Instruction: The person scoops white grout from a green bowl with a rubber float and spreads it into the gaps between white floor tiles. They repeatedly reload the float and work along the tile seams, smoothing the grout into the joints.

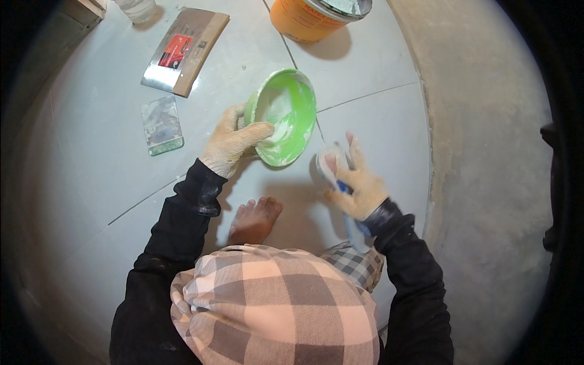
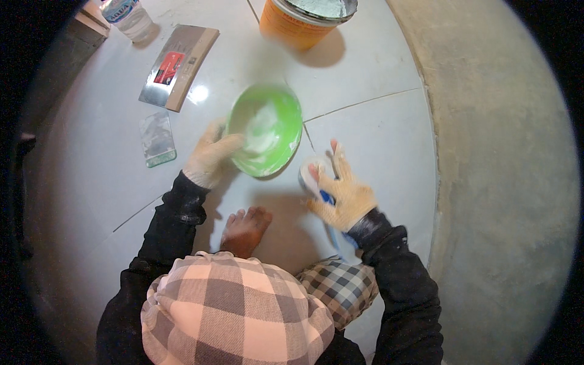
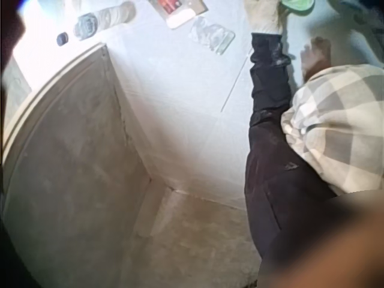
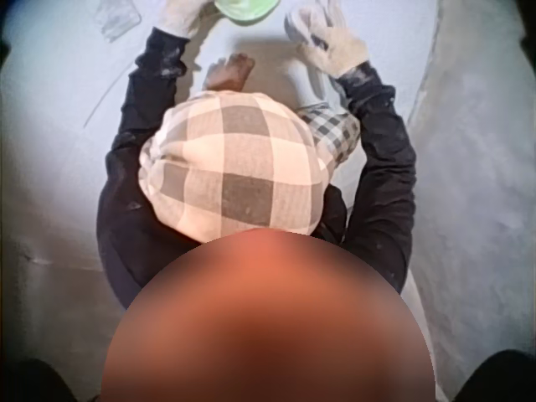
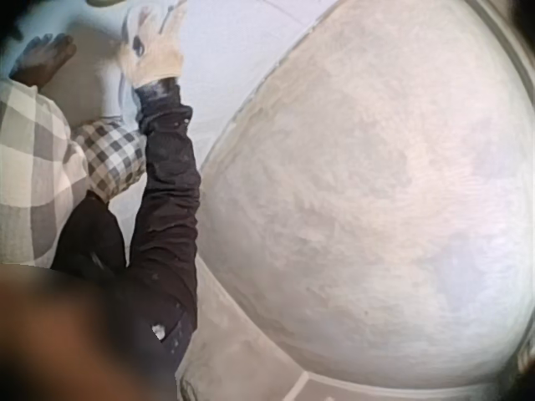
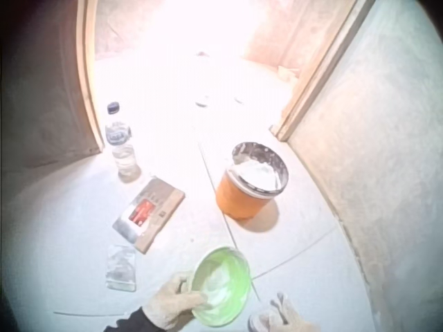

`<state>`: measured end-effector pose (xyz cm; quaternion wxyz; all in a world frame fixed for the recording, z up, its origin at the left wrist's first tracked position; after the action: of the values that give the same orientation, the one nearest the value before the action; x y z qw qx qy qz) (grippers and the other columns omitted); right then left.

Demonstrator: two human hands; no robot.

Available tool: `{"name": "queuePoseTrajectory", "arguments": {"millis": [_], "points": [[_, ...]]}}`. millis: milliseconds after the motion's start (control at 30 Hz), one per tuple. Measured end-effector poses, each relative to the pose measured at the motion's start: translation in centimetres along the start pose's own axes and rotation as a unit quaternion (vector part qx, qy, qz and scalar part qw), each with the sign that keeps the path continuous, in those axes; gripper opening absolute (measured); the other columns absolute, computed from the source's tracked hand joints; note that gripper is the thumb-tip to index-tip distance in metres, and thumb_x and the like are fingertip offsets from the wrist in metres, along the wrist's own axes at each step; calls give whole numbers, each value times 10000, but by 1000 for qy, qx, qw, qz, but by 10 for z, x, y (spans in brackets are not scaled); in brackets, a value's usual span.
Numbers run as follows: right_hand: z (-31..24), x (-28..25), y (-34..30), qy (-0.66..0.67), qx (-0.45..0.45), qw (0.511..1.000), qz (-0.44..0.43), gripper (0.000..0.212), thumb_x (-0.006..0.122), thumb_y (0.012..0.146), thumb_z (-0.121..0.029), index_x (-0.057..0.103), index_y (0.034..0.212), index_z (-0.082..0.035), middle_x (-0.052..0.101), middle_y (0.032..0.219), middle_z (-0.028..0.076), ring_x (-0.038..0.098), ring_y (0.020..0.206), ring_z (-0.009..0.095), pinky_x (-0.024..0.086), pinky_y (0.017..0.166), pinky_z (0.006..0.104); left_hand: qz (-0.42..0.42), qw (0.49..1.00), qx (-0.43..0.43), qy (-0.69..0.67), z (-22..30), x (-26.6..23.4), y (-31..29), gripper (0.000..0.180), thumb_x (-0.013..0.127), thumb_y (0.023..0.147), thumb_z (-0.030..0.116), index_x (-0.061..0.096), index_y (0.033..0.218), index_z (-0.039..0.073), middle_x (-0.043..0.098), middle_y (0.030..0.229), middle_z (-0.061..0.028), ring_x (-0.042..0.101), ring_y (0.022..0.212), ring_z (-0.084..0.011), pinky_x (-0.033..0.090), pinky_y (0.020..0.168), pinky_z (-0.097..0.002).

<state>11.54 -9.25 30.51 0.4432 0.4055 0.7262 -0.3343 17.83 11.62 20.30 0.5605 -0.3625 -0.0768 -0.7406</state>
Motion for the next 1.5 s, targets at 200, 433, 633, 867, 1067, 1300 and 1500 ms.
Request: {"name": "queuePoseTrajectory", "arguments": {"millis": [200,433,633,867,1067,1300,1500], "points": [[-8,2,56,-81,22,994,-74,547,642,896,-376,580,1392,-154,508,1507,114,659,1052,391,557,856,452,50,992,34,112,3,2,-1,681,851,833,195,465,1333,-60,623,1200,-143,648,1029,-174,579,864,-323],[-22,49,34,91,84,936,-329,465,678,885,-436,662,1258,-158,692,1175,154,683,994,372,536,917,439,72,971,79,212,6,-2,0,730,875,803,257,469,1322,-57,619,1215,-169,648,1053,-187,566,870,-303],[-28,-26,60,-164,31,979,-117,499,733,846,-269,654,1318,-130,586,1445,82,632,1022,364,526,929,425,57,988,-24,141,7,-4,6,721,843,843,247,488,1385,-70,663,1171,-170,679,994,-176,578,841,-302],[-45,-34,104,-360,-165,909,127,481,758,747,-178,685,1220,-216,588,1418,-53,562,859,232,495,725,372,31,990,-112,80,2,5,5,609,825,861,222,556,1307,-94,697,1087,-140,694,918,-161,584,790,-295],[-8,18,101,-383,-15,919,-95,457,676,825,-197,660,1281,-178,488,1495,-13,562,1019,297,469,811,476,68,979,-18,192,12,-1,1,604,839,847,229,561,1275,-94,694,1059,-146,696,921,-168,596,782,-308],[-44,-15,97,-249,-31,968,-16,490,714,797,-286,664,1271,-173,535,1412,20,588,974,322,501,816,501,46,988,-88,115,-7,9,1,619,843,843,188,527,1287,-105,674,1102,-164,693,946,-194,605,805,-320],[-2,-1,105,-185,68,963,-183,529,693,801,-264,658,1307,-112,535,1476,97,623,1145,369,519,953,437,57,990,-45,118,3,-1,0,641,824,858,156,479,1341,-86,656,1164,-168,704,943,-202,619,791,-333]]}}
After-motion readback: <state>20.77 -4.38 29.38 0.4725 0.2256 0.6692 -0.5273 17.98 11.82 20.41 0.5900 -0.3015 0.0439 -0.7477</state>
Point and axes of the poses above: each hand's wrist, its own y-axis towards the middle knuckle, its own x-axis out of the palm, z = x × y, the point moved 10 cm from there along y, towards the middle knuckle
